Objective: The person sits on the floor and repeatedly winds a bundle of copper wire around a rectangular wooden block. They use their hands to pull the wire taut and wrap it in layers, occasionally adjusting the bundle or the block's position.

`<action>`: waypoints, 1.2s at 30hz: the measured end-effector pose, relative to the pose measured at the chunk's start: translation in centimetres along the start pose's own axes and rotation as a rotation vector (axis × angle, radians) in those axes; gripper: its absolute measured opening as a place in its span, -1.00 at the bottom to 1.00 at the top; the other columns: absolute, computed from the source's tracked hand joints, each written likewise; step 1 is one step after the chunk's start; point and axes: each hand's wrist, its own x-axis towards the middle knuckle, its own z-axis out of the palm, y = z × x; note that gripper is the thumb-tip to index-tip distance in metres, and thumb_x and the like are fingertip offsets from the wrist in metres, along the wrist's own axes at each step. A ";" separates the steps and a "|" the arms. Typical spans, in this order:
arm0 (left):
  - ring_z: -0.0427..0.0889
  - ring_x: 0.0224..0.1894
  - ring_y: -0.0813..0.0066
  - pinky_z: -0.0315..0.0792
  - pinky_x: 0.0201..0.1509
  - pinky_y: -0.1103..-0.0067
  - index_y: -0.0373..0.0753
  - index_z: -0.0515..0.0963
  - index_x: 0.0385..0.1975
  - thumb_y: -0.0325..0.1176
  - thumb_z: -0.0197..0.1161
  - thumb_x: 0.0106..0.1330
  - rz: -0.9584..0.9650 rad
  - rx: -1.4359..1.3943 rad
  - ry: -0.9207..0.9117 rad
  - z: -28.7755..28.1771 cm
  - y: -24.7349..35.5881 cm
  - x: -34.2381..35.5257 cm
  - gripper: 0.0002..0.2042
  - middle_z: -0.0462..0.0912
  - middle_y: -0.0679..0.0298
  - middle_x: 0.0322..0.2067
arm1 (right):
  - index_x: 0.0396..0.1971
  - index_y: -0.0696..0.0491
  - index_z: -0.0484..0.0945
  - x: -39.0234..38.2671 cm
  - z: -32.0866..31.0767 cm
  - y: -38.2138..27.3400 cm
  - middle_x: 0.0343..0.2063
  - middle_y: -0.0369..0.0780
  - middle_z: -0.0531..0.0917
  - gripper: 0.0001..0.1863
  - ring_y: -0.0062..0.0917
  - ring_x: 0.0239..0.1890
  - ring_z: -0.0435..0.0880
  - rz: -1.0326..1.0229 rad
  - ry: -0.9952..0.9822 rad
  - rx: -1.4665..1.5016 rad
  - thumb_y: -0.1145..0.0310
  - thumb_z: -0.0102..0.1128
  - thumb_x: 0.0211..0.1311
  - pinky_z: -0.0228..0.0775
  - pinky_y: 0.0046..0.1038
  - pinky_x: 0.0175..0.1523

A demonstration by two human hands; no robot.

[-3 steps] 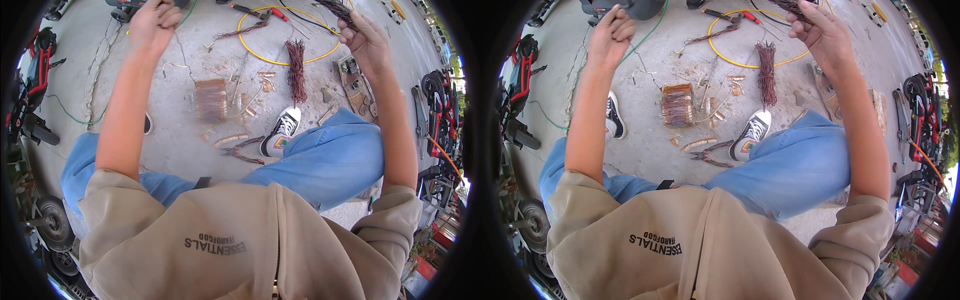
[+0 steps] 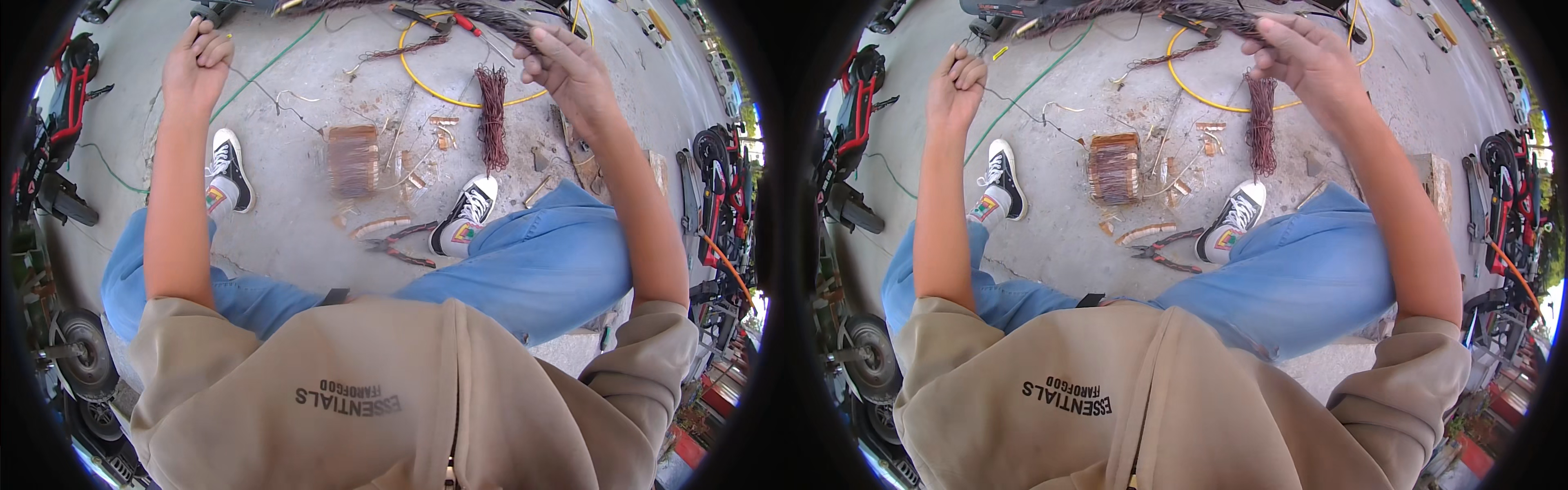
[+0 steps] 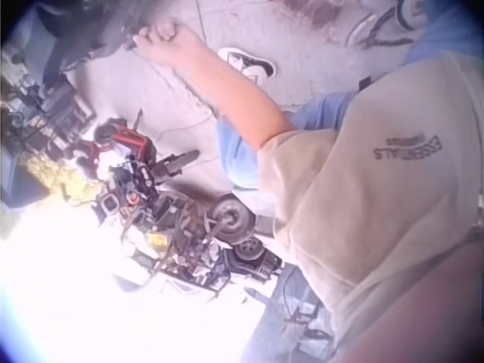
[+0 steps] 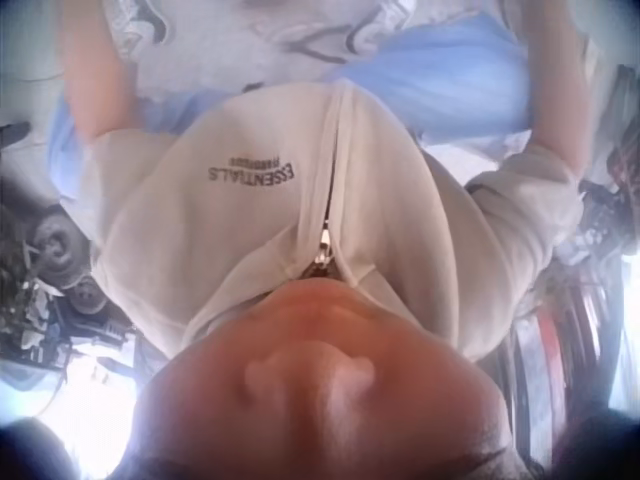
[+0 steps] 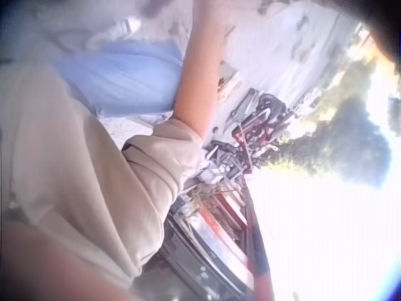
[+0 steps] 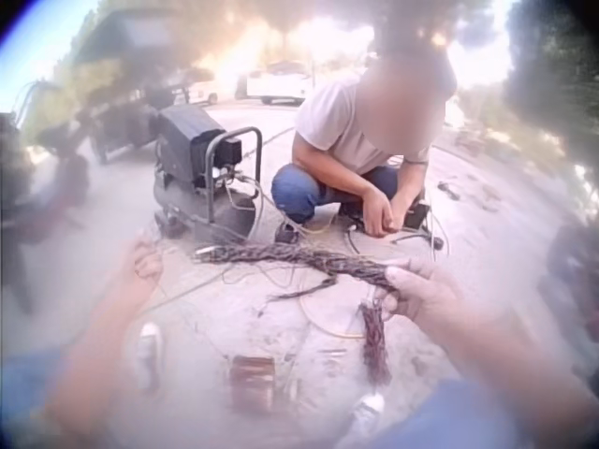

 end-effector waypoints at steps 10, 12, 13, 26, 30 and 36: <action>0.57 -0.10 0.11 0.42 0.04 0.32 -0.20 0.41 0.14 -0.07 0.14 0.31 0.560 2.305 0.563 -19.8 6.1 -4.3 -0.52 0.61 0.07 -0.20 | -0.16 0.29 0.47 6.8 17.0 13.0 -0.40 -0.13 0.63 -0.70 -0.58 -0.47 0.62 0.305 -0.198 -0.122 0.34 0.18 0.29 0.60 -0.49 -0.33; 0.45 0.09 0.06 0.34 0.18 0.32 -0.18 0.34 0.19 0.01 0.18 0.27 0.891 2.366 0.053 -10.0 0.8 -5.2 -0.44 0.49 0.04 0.03 | -0.17 0.29 0.47 6.8 18.8 14.8 -0.41 -0.14 0.63 -0.70 -0.57 -0.49 0.61 0.340 -0.240 -0.054 0.34 0.17 0.30 0.60 -0.48 -0.33; 0.39 0.15 0.06 0.31 0.21 0.32 -0.18 0.31 0.21 0.02 0.18 0.26 0.817 2.354 -0.288 -7.4 -1.3 -6.0 -0.40 0.42 0.04 0.12 | -0.17 0.29 0.47 6.7 19.6 15.4 -0.42 -0.14 0.63 -0.71 -0.56 -0.50 0.61 0.358 -0.269 -0.016 0.34 0.17 0.30 0.60 -0.48 -0.34; 0.61 -0.26 0.15 0.44 -0.15 0.34 -0.25 0.44 -0.08 -0.13 0.10 0.36 -0.324 1.971 -0.542 -19.1 -13.8 -5.7 -0.68 0.60 0.07 -0.41 | -0.18 0.27 0.55 7.7 11.2 23.5 -0.45 -0.13 0.65 -0.69 -0.54 -0.51 0.64 0.453 0.109 -0.136 0.30 0.15 0.28 0.58 -0.52 -0.35; 0.54 -0.06 -0.02 0.37 0.03 0.28 -0.29 0.40 0.04 -0.11 0.05 0.37 -0.706 1.745 -0.494 -19.9 -14.5 -5.6 -0.59 0.58 -0.09 -0.16 | -0.21 0.20 0.58 6.2 7.7 26.3 -0.42 -0.22 0.66 -0.73 -0.63 -0.50 0.58 0.609 0.143 -0.238 0.28 0.13 0.30 0.51 -0.57 -0.34; 0.53 -0.03 -0.04 0.35 0.08 0.29 -0.35 0.41 0.00 -0.11 0.04 0.37 -0.761 1.757 -0.521 -22.0 -17.0 -5.6 -0.59 0.56 -0.14 -0.12 | -0.27 0.21 0.62 3.6 7.6 32.1 -0.44 -0.22 0.67 -0.74 -0.62 -0.50 0.60 0.739 0.002 -0.305 0.29 0.22 0.22 0.53 -0.54 -0.36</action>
